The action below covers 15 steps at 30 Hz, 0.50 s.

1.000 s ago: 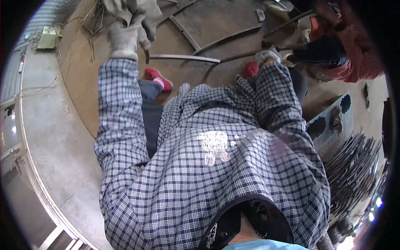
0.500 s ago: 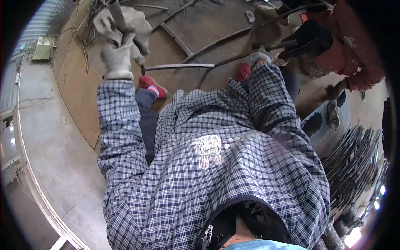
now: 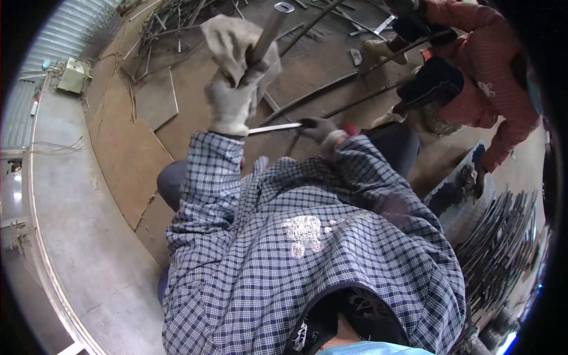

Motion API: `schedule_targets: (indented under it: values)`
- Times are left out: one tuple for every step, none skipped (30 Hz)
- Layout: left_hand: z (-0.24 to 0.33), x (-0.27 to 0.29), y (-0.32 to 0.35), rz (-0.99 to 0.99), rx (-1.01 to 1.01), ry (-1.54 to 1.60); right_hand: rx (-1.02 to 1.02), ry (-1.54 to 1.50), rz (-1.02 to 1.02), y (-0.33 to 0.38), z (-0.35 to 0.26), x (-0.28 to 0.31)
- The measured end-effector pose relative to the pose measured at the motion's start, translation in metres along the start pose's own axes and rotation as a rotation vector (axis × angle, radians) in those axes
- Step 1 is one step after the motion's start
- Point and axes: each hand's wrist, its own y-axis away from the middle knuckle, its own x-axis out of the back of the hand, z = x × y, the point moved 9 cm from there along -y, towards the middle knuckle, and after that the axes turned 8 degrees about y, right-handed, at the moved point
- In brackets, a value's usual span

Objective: The recorder is wiping down metal tubes with a cloth in a fabrication workshop.

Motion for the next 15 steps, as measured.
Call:
schedule_targets:
  values:
    - [-0.016,0.0,0.004,0.006,0.038,0.25,0.048,0.175,-0.126,0.008,-0.061,-0.025]
    - [-0.016,-0.009,0.002,0.027,-0.107,0.356,0.202,-0.069,-0.137,0.01,-0.09,-0.046]
    - [-0.012,-0.027,0.007,0.032,-0.151,0.499,0.31,-0.038,-0.128,0.004,-0.105,-0.063]
    - [0.003,-0.053,0.011,-0.019,-0.288,0.544,0.284,0.558,0.076,-0.014,-0.085,-0.07]
    - [-0.002,-0.082,0.019,-0.013,-0.094,0.473,0.252,-0.129,0.111,-0.031,-0.054,-0.072]
    - [-0.014,-0.087,0.028,0.022,0.005,0.436,0.264,-0.127,0.078,-0.03,-0.064,-0.083]
    - [-0.006,-0.079,0.03,0.074,-0.22,0.516,0.249,-0.172,0.045,-0.016,-0.078,-0.099]
    - [-0.031,-0.087,0.035,0.114,0.039,0.511,0.218,-0.222,0.046,-0.019,-0.082,-0.093]
    - [-0.027,-0.093,0.046,0.056,0.116,0.705,0.181,-0.27,0.054,-0.022,-0.084,-0.08]
    - [-0.024,-0.085,0.051,0.077,0.156,0.687,0.143,-0.318,0.064,-0.026,-0.085,-0.065]
    - [-0.017,-0.074,0.056,0.096,0.193,0.673,0.107,-0.362,0.077,-0.028,-0.088,-0.048]
    - [-0.012,-0.054,0.068,0.023,0.388,0.642,0.065,-0.402,0.082,-0.027,-0.09,-0.034]
    - [-0.007,-0.02,0.066,0.24,0.232,0.655,0.022,-0.443,0.089,-0.026,-0.093,-0.026]
    - [-0.046,0.05,0.054,0.503,-0.038,0.482,-0.008,-0.468,0.067,-0.001,-0.118,-0.057]
    - [-0.037,0.053,0.054,0.373,0.117,0.82,-0.076,-0.521,0.123,0.003,-0.112,-0.044]
